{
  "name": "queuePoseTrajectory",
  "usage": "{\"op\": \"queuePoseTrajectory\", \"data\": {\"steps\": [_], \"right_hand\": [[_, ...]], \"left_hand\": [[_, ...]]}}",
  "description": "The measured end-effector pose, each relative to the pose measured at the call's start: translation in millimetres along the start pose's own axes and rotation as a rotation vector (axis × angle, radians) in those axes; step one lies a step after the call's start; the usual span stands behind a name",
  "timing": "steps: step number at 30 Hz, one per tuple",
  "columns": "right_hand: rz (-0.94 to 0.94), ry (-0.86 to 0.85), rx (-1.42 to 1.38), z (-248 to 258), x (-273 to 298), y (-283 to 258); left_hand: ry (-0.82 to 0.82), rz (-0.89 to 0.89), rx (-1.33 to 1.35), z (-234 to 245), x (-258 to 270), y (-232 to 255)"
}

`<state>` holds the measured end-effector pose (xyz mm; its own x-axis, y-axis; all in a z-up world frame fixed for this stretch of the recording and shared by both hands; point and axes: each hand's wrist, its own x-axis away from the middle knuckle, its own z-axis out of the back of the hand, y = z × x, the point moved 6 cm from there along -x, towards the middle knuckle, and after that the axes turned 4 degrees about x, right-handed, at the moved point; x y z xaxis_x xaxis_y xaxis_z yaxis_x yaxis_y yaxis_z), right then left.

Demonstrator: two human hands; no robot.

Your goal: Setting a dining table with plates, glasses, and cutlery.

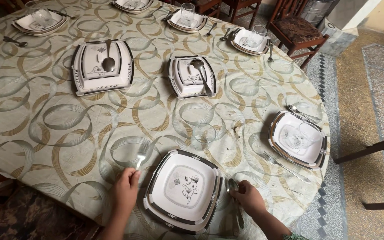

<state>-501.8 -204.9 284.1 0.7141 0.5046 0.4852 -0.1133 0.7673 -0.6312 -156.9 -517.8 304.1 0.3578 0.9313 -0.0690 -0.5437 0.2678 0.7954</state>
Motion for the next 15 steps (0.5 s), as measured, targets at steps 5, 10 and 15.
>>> {"op": "queuePoseTrajectory", "data": {"steps": [5, 10, 15], "right_hand": [[0.001, 0.018, 0.169, 5, 5, -14], [0.007, -0.081, 0.071, 14, 16, -30], [0.016, -0.123, -0.009, 16, 16, -27]], "left_hand": [[-0.161, -0.212, 0.038, 17, 40, 71], [-0.301, -0.332, -0.365, -12, 66, 82], [-0.343, -0.268, -0.458, 1, 70, 120]]}}
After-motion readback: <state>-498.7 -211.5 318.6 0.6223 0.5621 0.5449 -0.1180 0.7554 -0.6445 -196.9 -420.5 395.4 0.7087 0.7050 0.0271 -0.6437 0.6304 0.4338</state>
